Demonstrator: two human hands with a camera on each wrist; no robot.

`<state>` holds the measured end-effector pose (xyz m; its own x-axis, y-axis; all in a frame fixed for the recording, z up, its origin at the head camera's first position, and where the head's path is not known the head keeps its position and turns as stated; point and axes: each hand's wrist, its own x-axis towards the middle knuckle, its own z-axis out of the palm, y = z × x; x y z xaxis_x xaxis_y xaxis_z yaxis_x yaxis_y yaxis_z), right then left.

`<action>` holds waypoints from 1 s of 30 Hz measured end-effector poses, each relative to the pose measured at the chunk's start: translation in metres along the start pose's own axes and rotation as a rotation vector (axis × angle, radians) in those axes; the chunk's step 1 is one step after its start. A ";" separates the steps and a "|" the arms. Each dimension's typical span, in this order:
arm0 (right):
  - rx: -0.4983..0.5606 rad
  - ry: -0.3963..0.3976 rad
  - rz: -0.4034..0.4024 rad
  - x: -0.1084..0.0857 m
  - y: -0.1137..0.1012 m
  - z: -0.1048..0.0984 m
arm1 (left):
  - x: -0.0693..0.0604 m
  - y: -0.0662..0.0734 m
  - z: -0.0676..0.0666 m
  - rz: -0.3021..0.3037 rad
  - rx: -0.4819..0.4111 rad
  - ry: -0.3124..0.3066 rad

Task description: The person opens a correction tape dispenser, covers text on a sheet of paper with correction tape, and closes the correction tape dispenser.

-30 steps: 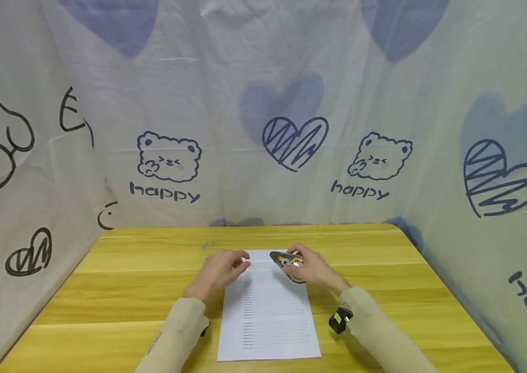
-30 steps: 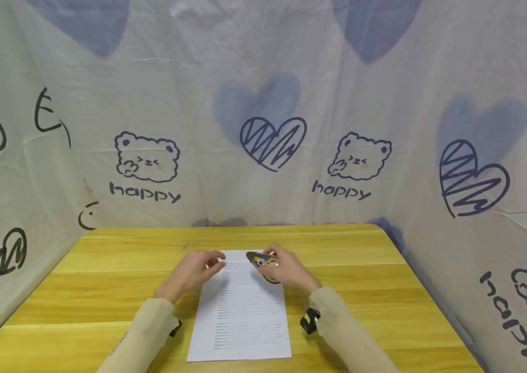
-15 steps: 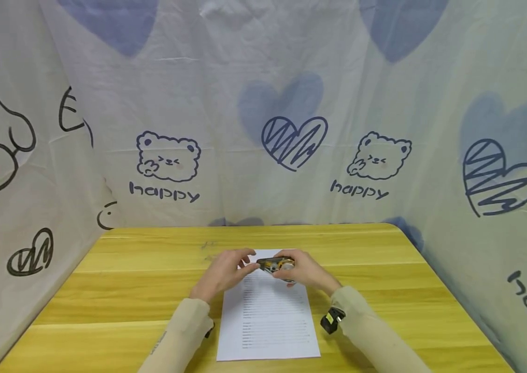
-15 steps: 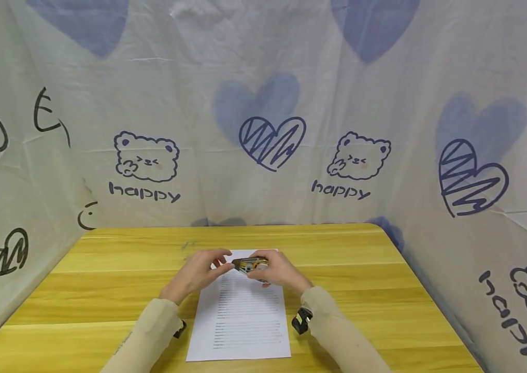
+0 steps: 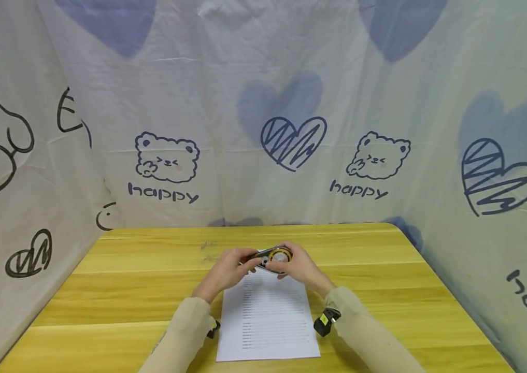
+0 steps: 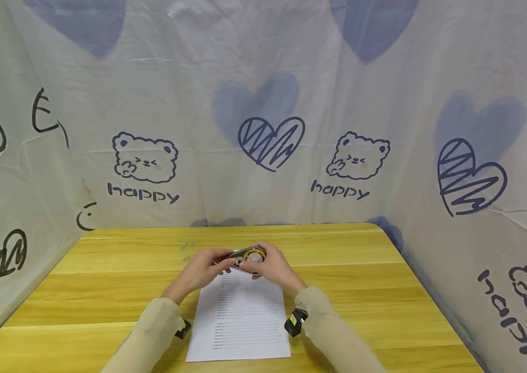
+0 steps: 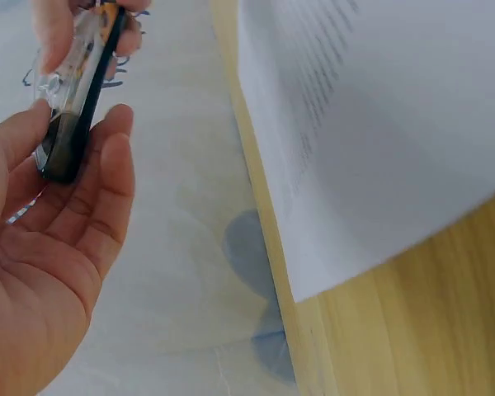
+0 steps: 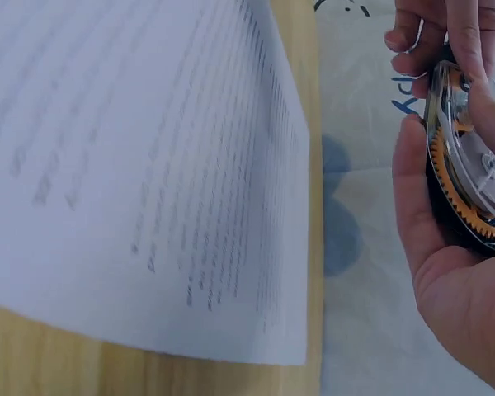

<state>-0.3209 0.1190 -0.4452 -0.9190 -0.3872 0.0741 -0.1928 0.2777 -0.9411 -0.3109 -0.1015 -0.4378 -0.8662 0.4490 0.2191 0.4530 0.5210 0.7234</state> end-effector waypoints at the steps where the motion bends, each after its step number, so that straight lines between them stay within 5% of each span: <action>1: 0.037 0.006 0.003 0.000 0.000 0.001 | 0.000 0.001 0.000 -0.008 -0.034 0.004; 7: 0.220 0.023 0.019 0.003 0.001 0.003 | 0.000 0.007 0.001 -0.030 -0.191 0.054; 12: 0.251 -0.007 0.002 0.001 0.000 0.001 | -0.001 0.008 0.001 -0.043 -0.274 0.075; 21: 0.221 -0.167 -0.040 -0.004 0.002 -0.007 | -0.006 0.009 -0.004 -0.059 -0.331 -0.049; 30: 0.185 -0.192 -0.032 -0.006 0.005 -0.006 | -0.012 0.005 -0.007 -0.058 -0.345 -0.118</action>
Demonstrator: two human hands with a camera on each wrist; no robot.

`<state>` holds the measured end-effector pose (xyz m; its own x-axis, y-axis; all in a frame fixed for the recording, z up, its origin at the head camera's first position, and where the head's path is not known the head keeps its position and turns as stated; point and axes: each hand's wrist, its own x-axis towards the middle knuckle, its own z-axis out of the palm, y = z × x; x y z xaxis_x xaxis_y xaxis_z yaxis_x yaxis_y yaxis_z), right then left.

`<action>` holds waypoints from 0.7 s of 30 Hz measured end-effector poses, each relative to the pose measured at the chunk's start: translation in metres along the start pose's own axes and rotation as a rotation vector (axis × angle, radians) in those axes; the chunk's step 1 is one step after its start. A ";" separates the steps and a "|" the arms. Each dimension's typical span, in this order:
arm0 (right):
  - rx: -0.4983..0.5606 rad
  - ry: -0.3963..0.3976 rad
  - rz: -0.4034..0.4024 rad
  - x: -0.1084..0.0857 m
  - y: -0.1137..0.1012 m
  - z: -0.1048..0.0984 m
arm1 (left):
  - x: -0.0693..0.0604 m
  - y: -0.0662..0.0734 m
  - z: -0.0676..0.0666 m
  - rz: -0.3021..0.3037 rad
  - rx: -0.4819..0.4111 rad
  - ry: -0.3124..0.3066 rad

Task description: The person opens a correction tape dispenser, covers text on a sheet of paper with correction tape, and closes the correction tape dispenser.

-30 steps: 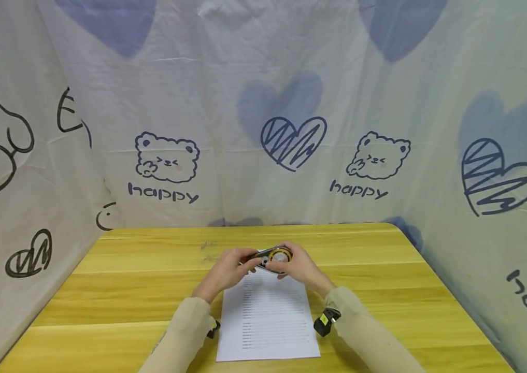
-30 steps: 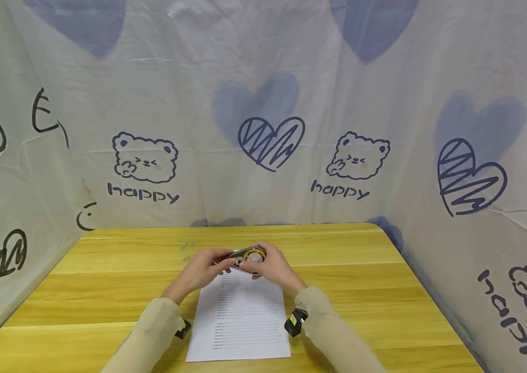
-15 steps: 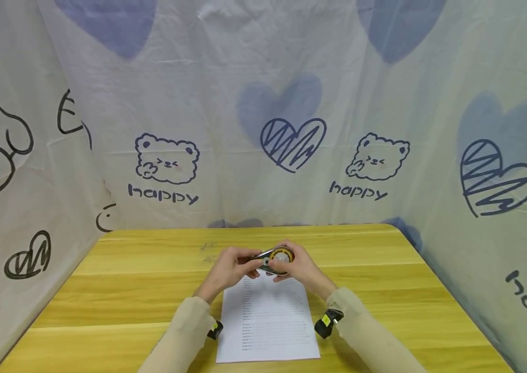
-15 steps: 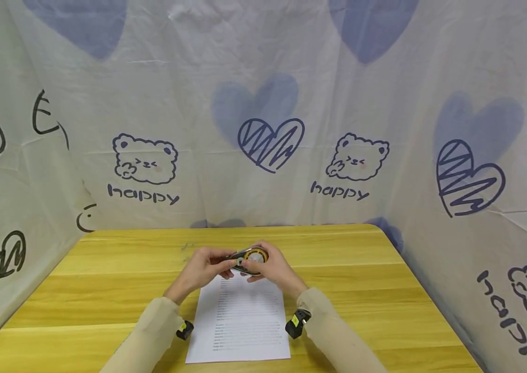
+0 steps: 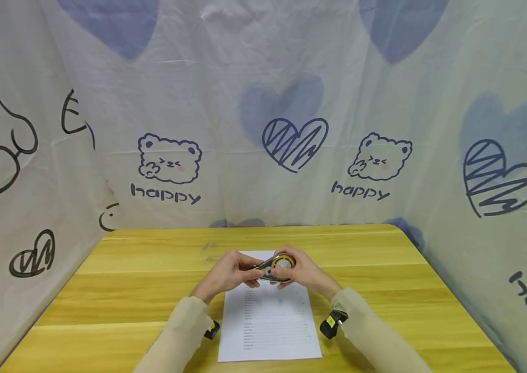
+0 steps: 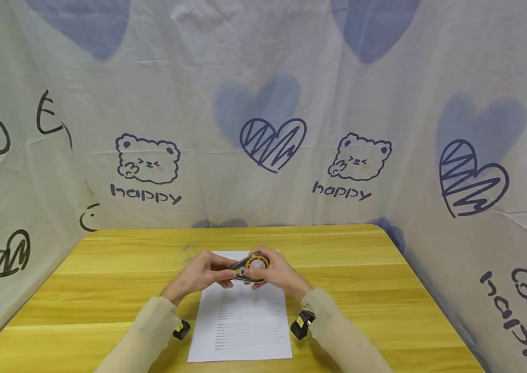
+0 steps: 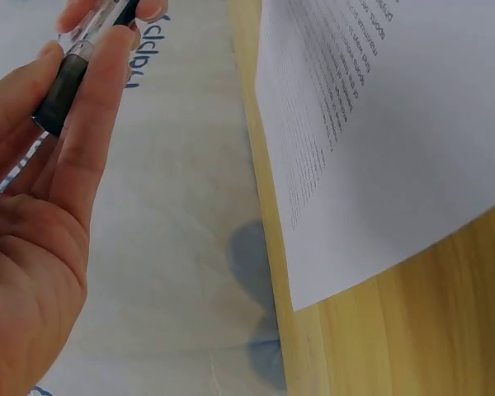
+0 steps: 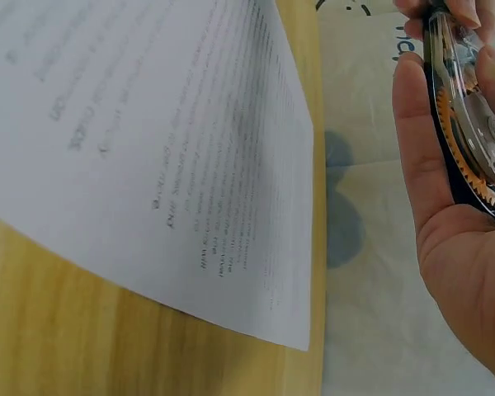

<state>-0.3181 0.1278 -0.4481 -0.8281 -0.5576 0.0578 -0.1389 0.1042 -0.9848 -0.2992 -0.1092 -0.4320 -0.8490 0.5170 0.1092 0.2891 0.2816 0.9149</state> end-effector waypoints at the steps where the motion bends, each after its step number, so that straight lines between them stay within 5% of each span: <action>1: 0.001 0.008 0.001 0.000 0.000 0.000 | 0.000 0.000 0.000 0.004 -0.003 0.004; 11: 0.018 0.087 -0.014 0.000 -0.010 0.003 | 0.003 0.002 -0.005 0.051 -0.051 0.098; 21: 0.013 0.096 0.008 -0.005 -0.007 -0.004 | 0.001 0.000 -0.012 0.015 -0.024 0.075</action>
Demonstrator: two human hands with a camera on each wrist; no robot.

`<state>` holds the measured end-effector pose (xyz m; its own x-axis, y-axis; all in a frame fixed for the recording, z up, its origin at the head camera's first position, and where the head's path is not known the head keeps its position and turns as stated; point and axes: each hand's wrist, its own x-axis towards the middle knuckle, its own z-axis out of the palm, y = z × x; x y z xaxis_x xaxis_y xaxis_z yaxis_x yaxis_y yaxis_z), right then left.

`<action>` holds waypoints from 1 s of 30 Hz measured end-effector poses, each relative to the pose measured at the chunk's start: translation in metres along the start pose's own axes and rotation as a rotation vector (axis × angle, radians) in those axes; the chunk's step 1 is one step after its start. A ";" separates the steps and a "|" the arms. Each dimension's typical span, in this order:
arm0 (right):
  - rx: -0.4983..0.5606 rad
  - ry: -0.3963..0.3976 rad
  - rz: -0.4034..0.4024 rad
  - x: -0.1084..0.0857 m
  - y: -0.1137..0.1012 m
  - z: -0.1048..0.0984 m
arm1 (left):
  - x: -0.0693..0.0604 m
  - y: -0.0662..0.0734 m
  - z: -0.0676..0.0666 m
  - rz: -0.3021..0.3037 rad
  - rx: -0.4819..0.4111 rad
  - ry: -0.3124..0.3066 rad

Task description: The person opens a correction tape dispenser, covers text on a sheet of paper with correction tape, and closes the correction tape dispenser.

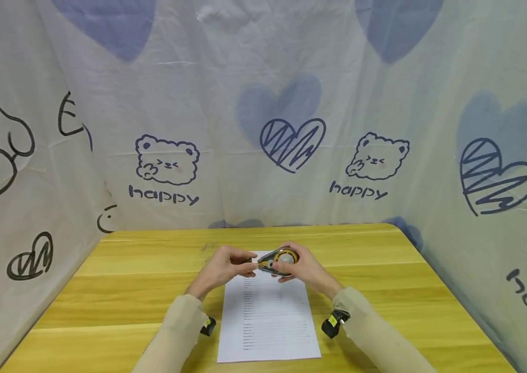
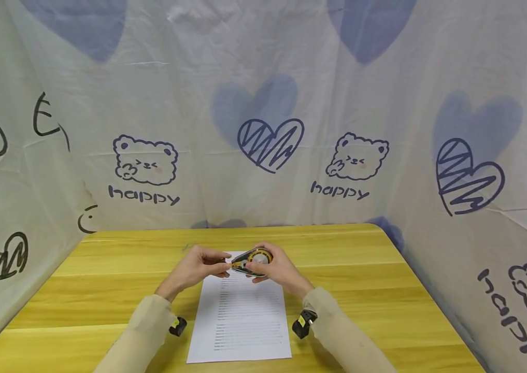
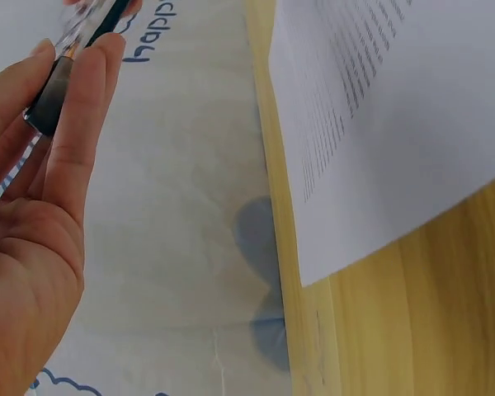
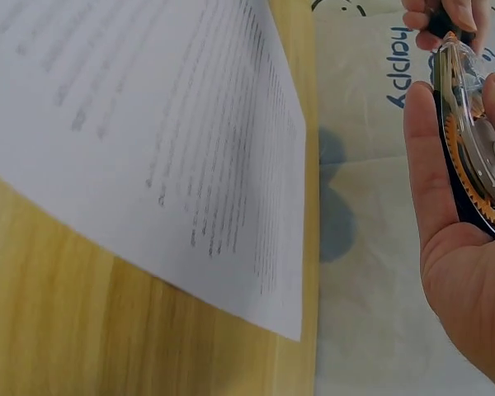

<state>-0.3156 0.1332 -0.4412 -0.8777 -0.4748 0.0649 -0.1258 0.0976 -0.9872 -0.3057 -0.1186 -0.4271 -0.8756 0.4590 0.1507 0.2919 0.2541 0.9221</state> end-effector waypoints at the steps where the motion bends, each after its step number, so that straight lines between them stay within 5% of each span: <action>1: -0.002 0.010 0.007 0.000 0.001 -0.001 | -0.001 0.000 -0.001 0.001 0.005 0.004; 10: -0.037 0.104 0.014 0.001 0.003 -0.005 | -0.006 0.001 -0.014 0.022 0.204 0.080; 16: -0.116 0.196 0.026 0.000 0.001 -0.003 | -0.009 0.004 -0.023 -0.040 0.421 0.148; 24: -0.302 0.230 0.054 -0.001 0.005 -0.005 | -0.014 0.000 -0.033 -0.046 0.679 0.149; 30: -0.343 0.266 0.063 -0.001 0.006 -0.006 | -0.019 -0.001 -0.039 -0.045 0.742 0.148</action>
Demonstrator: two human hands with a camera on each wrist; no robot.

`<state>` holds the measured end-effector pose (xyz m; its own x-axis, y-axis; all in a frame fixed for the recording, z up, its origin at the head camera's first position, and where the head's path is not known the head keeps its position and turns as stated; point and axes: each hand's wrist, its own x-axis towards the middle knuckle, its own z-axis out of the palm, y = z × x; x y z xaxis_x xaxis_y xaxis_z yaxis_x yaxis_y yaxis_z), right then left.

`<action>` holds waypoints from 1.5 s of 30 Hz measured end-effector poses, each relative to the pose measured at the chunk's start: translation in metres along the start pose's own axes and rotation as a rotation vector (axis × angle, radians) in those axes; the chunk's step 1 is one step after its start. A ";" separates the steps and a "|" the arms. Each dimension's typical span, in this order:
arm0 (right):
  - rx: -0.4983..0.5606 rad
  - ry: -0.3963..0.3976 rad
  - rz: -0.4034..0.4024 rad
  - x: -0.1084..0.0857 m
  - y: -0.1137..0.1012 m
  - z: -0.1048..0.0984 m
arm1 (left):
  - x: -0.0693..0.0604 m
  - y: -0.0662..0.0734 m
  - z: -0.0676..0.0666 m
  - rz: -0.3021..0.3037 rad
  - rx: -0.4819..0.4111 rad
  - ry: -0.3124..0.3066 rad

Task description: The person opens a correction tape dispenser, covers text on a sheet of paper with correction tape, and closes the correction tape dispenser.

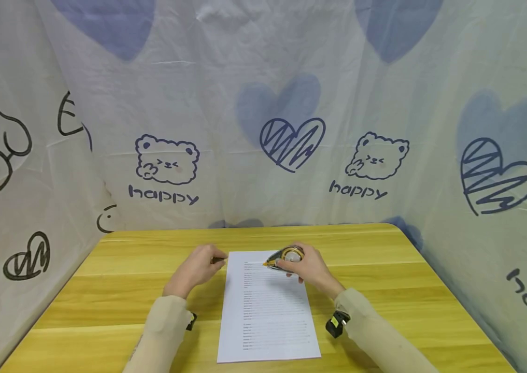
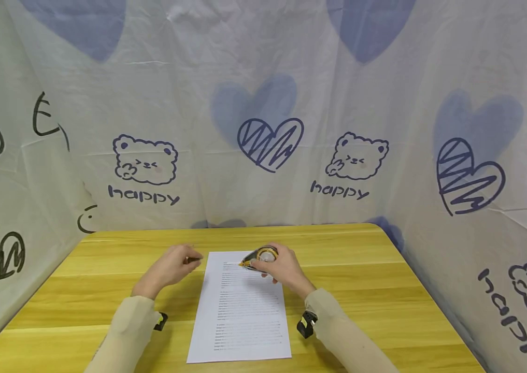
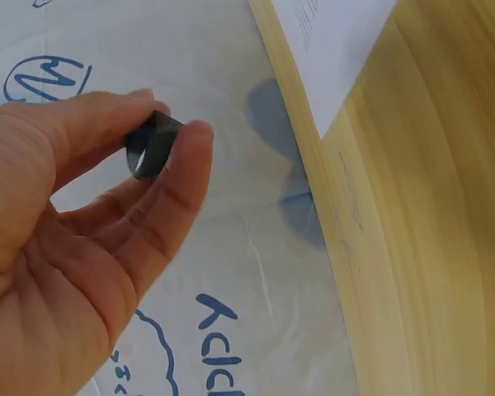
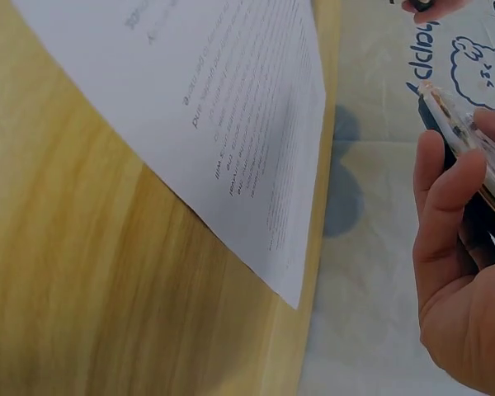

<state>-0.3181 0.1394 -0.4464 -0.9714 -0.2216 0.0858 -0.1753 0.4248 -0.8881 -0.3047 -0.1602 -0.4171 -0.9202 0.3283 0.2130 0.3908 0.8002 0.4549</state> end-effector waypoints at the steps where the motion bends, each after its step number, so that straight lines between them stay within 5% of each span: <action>1: 0.001 0.003 0.000 0.000 0.000 0.000 | -0.001 -0.001 0.000 -0.001 0.011 0.002; 17: 0.021 0.002 -0.001 0.002 0.006 0.000 | -0.016 -0.032 -0.009 -0.154 0.030 -0.078; 28: 0.020 -0.023 -0.025 0.000 0.003 0.002 | -0.030 -0.057 -0.009 -0.364 0.041 -0.108; 37: -0.059 -0.053 -0.041 -0.002 0.004 0.005 | -0.036 -0.066 -0.010 -0.437 0.066 -0.110; 45: -0.059 -0.062 -0.052 -0.001 0.004 0.005 | -0.038 -0.066 -0.010 -0.441 0.087 -0.098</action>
<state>-0.3166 0.1366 -0.4525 -0.9492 -0.2980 0.1007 -0.2358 0.4622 -0.8549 -0.2956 -0.2305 -0.4470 -0.9975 -0.0106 -0.0699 -0.0383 0.9120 0.4085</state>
